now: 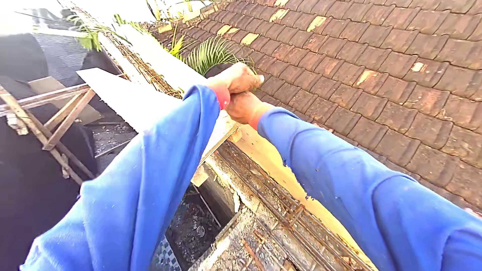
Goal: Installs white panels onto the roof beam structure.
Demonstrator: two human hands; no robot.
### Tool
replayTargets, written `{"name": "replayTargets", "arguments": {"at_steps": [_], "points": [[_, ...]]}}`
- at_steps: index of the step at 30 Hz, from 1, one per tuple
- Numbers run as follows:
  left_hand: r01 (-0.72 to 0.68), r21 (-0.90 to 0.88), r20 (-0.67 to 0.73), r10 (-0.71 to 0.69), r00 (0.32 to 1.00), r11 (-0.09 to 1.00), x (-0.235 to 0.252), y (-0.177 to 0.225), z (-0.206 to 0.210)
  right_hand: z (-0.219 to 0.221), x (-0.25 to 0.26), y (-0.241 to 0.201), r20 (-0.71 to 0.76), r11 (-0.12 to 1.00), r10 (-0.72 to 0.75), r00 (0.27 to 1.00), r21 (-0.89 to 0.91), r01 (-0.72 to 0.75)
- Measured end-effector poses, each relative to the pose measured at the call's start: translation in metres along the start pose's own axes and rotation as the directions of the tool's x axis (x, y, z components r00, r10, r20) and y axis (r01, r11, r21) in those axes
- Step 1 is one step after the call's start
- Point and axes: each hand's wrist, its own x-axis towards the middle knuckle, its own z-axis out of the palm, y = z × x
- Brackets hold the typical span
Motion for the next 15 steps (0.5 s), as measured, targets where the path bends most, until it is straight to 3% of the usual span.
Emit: {"name": "replayTargets", "arguments": {"at_steps": [2, 4, 7, 10, 15], "points": [[0.014, -0.057, -0.182, -0.024, 0.983, 0.998, -0.019, -0.015, -0.005, -0.001, 0.01, 0.0, 0.047, 0.989, 0.099, 0.994, 0.107, -0.104], [0.131, 0.006, -0.284, -0.124, 0.951, 0.991, -0.051, -0.028, -0.001, -0.008, 0.016, -0.003, 0.184, 0.919, 0.241, 0.953, 0.273, -0.285], [0.305, 0.049, -0.271, -0.281, 0.921, 0.951, -0.085, -0.051, 0.016, -0.014, 0.025, -0.003, 0.363, 0.761, 0.381, 0.851, 0.4, -0.511], [0.266, 0.076, -0.253, -0.239, 0.937, 0.961, -0.093, -0.066, 0.039, -0.002, 0.03, 0.004, 0.461, 0.605, 0.452, 0.764, 0.471, -0.642], [0.305, 0.228, -0.261, -0.244, 0.934, 0.925, -0.086, -0.045, 0.054, -0.009, 0.025, 0.015, 0.487, 0.563, 0.466, 0.739, 0.481, -0.672]]}}
